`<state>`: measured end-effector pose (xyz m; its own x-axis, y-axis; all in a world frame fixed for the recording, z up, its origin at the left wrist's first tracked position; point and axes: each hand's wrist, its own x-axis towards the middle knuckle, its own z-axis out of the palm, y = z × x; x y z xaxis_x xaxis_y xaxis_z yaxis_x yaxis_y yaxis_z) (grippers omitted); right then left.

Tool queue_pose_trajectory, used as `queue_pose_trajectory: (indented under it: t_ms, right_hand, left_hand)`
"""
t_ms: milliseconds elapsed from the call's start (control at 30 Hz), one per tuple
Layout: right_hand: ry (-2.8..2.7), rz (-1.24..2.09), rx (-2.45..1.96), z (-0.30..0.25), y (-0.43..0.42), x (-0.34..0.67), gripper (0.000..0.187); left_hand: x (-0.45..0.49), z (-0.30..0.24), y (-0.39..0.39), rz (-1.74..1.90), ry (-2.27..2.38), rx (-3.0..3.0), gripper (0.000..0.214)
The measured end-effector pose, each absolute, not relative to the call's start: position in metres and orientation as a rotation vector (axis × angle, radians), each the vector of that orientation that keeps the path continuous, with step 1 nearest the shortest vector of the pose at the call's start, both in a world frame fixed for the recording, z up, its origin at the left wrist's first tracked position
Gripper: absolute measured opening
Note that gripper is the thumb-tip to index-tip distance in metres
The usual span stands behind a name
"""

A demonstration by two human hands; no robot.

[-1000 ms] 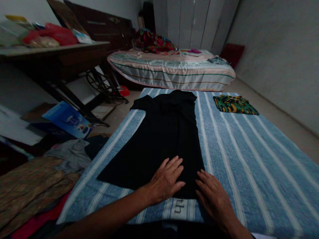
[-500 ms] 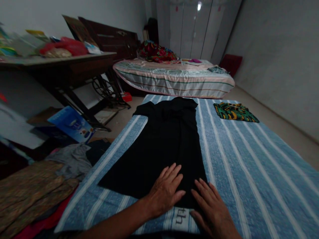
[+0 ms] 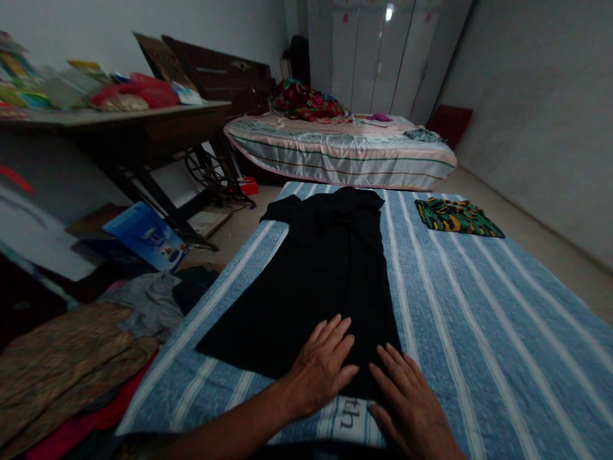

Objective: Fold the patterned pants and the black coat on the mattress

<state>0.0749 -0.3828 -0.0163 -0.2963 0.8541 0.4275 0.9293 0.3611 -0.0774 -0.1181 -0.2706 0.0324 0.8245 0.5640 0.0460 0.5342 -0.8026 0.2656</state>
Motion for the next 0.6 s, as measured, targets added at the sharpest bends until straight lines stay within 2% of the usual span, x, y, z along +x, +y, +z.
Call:
queue_pose_trajectory:
  t_ms: [200,433,600]
  right_hand:
    - [-2.118,-0.232,-1.505,-0.014,-0.390,0.071,0.039]
    - [-1.935,-0.199,-1.542,-0.009,-0.406,0.083,0.037]
    - [-1.819,-0.232,-1.549,-0.013,-0.406,0.100,0.035]
  left_hand:
    - [-0.124,0.030,-0.277,0.219,0.836,2.749,0.041]
    - [-0.139,0.019,-0.286,0.588,0.783,2.682,0.039]
    - [-0.134,0.026,-0.285,0.756,0.934,2.484,0.031]
